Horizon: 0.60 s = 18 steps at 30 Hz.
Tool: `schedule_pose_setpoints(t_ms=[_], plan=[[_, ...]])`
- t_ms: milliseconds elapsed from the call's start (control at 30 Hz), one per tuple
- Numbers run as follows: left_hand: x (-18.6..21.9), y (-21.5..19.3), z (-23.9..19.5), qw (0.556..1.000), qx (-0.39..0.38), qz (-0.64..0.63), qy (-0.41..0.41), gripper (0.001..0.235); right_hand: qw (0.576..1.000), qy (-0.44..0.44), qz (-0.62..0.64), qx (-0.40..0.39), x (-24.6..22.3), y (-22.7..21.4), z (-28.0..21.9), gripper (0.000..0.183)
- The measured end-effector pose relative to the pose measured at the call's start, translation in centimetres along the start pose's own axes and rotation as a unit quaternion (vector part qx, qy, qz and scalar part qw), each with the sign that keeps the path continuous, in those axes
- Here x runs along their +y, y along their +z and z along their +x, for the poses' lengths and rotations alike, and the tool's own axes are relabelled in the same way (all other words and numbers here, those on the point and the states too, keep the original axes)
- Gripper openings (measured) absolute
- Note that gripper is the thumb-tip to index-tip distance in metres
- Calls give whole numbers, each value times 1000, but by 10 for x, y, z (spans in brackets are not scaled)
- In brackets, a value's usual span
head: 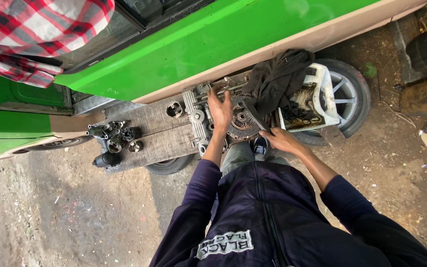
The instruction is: The person cleans a piston with a cloth, then uses a brush to scrub a clutch assembly on a workbench. The person wipes the clutch with a cloth and places the piston back on the clutch.
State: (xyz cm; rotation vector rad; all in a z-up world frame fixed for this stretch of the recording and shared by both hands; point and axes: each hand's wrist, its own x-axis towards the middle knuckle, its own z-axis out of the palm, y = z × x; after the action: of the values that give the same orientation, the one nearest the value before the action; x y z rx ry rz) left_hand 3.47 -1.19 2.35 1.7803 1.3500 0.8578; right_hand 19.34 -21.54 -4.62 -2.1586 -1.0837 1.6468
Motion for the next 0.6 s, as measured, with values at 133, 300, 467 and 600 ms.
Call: schedule_pose_setpoints(t_ms=[133,300,467,600], plan=[[2,-1,2,1000,-11,-18,5,42,999,-34,23,1,1,3,-1,70],[-10,4,7,1000,12,-1,17,46,990,-56,121,-34,8,-10,14,70],[-22,-3,14,997,-6,-56,-43,42,984,0,160,-80,1,-31,12,61],[-25,-7,13,998,11,-57,39,40,959,-61,241,-138,-16,-30,4,59]])
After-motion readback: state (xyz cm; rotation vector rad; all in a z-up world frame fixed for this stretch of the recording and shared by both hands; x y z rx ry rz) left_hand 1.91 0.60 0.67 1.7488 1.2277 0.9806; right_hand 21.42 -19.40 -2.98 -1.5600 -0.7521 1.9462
